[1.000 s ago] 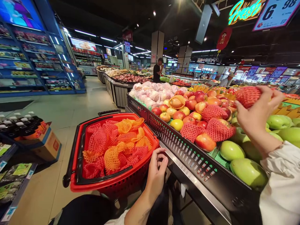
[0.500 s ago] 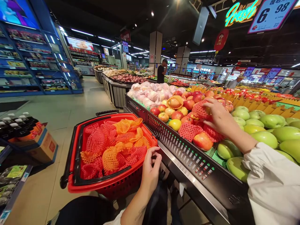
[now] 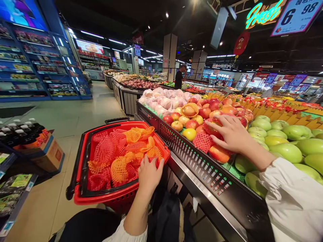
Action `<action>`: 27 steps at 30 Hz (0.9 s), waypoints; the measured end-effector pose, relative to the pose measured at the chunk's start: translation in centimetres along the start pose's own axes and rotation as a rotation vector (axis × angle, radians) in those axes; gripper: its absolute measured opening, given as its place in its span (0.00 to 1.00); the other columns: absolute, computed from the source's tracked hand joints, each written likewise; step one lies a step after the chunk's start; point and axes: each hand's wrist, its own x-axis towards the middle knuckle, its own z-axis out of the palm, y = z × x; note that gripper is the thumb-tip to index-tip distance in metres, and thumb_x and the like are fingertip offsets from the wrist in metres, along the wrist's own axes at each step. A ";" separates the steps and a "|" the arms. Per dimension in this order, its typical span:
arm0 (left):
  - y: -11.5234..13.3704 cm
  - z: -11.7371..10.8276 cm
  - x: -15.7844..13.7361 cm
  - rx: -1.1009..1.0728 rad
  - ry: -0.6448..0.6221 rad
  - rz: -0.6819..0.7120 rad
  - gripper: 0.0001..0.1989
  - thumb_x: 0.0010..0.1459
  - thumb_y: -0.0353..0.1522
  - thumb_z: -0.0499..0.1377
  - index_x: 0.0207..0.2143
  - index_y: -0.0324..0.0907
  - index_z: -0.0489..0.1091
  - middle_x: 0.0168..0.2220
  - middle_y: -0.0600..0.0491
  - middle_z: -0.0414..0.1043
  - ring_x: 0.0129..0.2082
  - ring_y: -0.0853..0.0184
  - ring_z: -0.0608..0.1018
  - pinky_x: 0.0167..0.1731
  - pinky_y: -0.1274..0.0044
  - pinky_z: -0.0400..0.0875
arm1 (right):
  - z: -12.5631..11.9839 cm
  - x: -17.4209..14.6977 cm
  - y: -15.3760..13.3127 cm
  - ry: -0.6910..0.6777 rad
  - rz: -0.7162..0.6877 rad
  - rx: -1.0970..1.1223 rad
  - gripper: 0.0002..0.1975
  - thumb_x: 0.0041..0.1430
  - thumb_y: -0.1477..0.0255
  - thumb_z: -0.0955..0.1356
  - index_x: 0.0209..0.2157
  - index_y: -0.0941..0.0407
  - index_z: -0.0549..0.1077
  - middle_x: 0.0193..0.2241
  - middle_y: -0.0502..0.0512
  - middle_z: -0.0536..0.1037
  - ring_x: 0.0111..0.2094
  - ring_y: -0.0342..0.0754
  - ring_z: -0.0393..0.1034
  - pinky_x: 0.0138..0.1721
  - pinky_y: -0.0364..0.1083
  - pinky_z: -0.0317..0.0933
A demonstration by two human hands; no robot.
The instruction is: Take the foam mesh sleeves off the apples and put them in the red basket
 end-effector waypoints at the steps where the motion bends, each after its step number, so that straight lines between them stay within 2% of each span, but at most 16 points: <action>1: 0.0 0.1 0.2 0.022 -0.031 0.008 0.30 0.67 0.47 0.46 0.55 0.35 0.74 0.67 0.29 0.59 0.66 0.38 0.65 0.58 0.50 0.63 | -0.2 0.0 -0.3 0.002 -0.015 -0.009 0.26 0.68 0.60 0.61 0.62 0.57 0.70 0.59 0.69 0.69 0.57 0.65 0.63 0.58 0.63 0.55; 5: 0.6 -0.4 0.8 0.095 -0.133 0.034 0.32 0.67 0.49 0.44 0.44 0.34 0.79 0.56 0.29 0.73 0.55 0.40 0.76 0.52 0.54 0.69 | -0.7 -0.1 -1.9 0.026 -0.065 -0.076 0.26 0.70 0.59 0.59 0.59 0.60 0.72 0.55 0.70 0.73 0.56 0.64 0.65 0.56 0.60 0.57; 8: 0.9 -1.1 1.2 0.093 -0.129 0.063 0.31 0.67 0.49 0.45 0.37 0.35 0.80 0.46 0.31 0.78 0.47 0.42 0.79 0.47 0.57 0.72 | -0.9 -0.2 -3.0 0.040 -0.099 -0.106 0.24 0.69 0.61 0.60 0.58 0.60 0.72 0.55 0.69 0.75 0.56 0.63 0.65 0.55 0.59 0.58; 11: 0.7 -1.4 1.2 0.003 -0.020 0.100 0.29 0.67 0.47 0.46 0.40 0.35 0.79 0.46 0.32 0.78 0.49 0.42 0.78 0.49 0.55 0.71 | -0.8 -0.3 -3.4 0.034 -0.119 -0.109 0.22 0.68 0.64 0.61 0.58 0.60 0.72 0.55 0.68 0.75 0.55 0.61 0.67 0.53 0.57 0.59; 14: 0.2 -1.6 1.1 -0.199 0.152 0.132 0.22 0.65 0.43 0.52 0.45 0.36 0.77 0.49 0.38 0.78 0.51 0.47 0.78 0.53 0.57 0.69 | -0.6 -0.3 -3.3 0.046 -0.098 -0.087 0.23 0.68 0.64 0.62 0.58 0.60 0.71 0.56 0.69 0.74 0.55 0.62 0.67 0.52 0.57 0.60; 17: -0.3 -2.0 0.8 -0.374 0.359 0.178 0.14 0.62 0.37 0.57 0.44 0.39 0.77 0.48 0.43 0.79 0.50 0.53 0.79 0.54 0.61 0.70 | -0.5 -0.4 -3.2 0.062 -0.101 -0.076 0.24 0.68 0.63 0.62 0.60 0.59 0.70 0.58 0.69 0.72 0.57 0.63 0.66 0.54 0.58 0.60; 20: -0.6 -2.4 0.3 -0.497 0.545 0.233 0.09 0.62 0.34 0.57 0.41 0.42 0.75 0.45 0.47 0.79 0.47 0.58 0.80 0.52 0.65 0.72 | -0.5 -0.5 -3.4 0.075 -0.125 -0.071 0.25 0.68 0.63 0.63 0.62 0.59 0.68 0.59 0.70 0.71 0.59 0.64 0.65 0.56 0.59 0.59; 22: -0.7 -2.5 0.1 -0.546 0.588 0.235 0.06 0.62 0.33 0.57 0.40 0.43 0.72 0.41 0.49 0.78 0.44 0.59 0.79 0.48 0.67 0.72 | -0.5 -0.5 -3.6 0.089 -0.129 -0.066 0.25 0.68 0.63 0.64 0.62 0.59 0.68 0.60 0.70 0.71 0.60 0.65 0.65 0.57 0.60 0.59; 27: -1.0 -1.8 0.1 -0.629 0.527 0.204 0.08 0.62 0.31 0.55 0.44 0.42 0.65 0.42 0.48 0.73 0.42 0.59 0.77 0.44 0.66 0.72 | -0.9 -0.4 -4.1 0.137 -0.155 -0.074 0.25 0.67 0.64 0.66 0.61 0.60 0.68 0.60 0.70 0.71 0.60 0.65 0.66 0.57 0.61 0.61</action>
